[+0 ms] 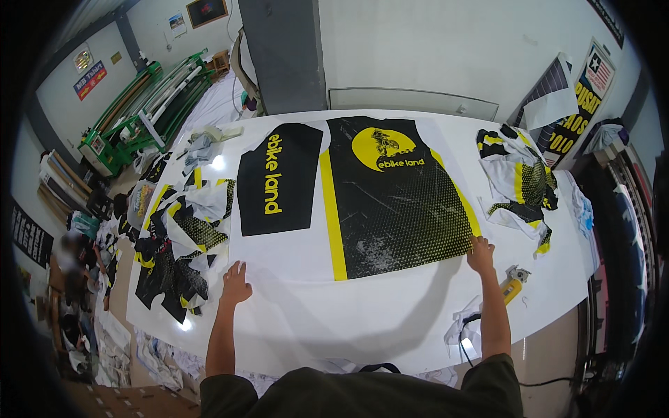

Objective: The person uses a yellow electric fabric cutter to trim the edges of black and yellow printed fabric pieces laid out on a white table. They repeatedly reposition the fabric pieces and guide the cutter along the printed outlines to separate the shapes from the surrounding material.

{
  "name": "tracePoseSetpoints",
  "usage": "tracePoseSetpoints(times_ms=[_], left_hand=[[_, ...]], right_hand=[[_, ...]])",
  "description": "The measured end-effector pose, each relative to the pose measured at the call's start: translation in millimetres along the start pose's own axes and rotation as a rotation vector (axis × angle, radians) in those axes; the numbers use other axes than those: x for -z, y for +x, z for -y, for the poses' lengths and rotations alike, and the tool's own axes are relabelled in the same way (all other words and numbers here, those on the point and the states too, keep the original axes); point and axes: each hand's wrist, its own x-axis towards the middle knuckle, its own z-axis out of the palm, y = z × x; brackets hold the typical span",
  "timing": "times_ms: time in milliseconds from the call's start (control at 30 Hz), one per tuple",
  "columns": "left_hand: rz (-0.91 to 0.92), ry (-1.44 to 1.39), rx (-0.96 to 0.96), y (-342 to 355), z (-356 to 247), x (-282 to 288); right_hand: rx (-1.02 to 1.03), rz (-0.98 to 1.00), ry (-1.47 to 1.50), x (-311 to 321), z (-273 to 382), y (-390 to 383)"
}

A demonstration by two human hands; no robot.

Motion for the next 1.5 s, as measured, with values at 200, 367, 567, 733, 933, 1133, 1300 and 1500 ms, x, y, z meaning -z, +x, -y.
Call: tracePoseSetpoints(times_ms=[200, 367, 567, 733, 933, 1133, 1300, 1500], left_hand=[[0.146, -0.082, 0.277, -14.1, -4.1, -20.3], [0.147, -0.171, 0.259, -32.1, -7.2, -28.0], [0.154, -0.204, 0.272, -74.0, -14.2, -25.4], [0.133, -0.229, 0.259, -112.0, -25.2, -33.4], [0.125, -0.237, 0.320, -152.9, -36.6, -27.3], [-0.021, -0.117, 0.316, -133.4, -41.5, -34.0], [-0.105, -0.055, 0.305, -117.1, -27.3, -33.4], [-0.060, -0.157, 0.128, -96.3, -4.6, -28.9]], right_hand=[[0.061, 0.153, 0.079, -18.8, 62.0, -39.5], [0.008, 0.201, 0.101, -19.2, 50.8, -63.3], [-0.006, 0.194, 0.108, -6.5, 44.1, -90.8], [-0.242, -0.065, 0.136, 11.3, 16.8, -134.1], [-1.278, -0.447, 0.220, -11.4, -72.8, -172.8], [-1.183, -0.453, 1.128, -62.5, -157.3, -167.5], [-1.087, -0.441, 1.446, -52.9, -125.0, -181.8], [-0.821, -0.144, 1.837, -10.8, -19.7, -275.1]])
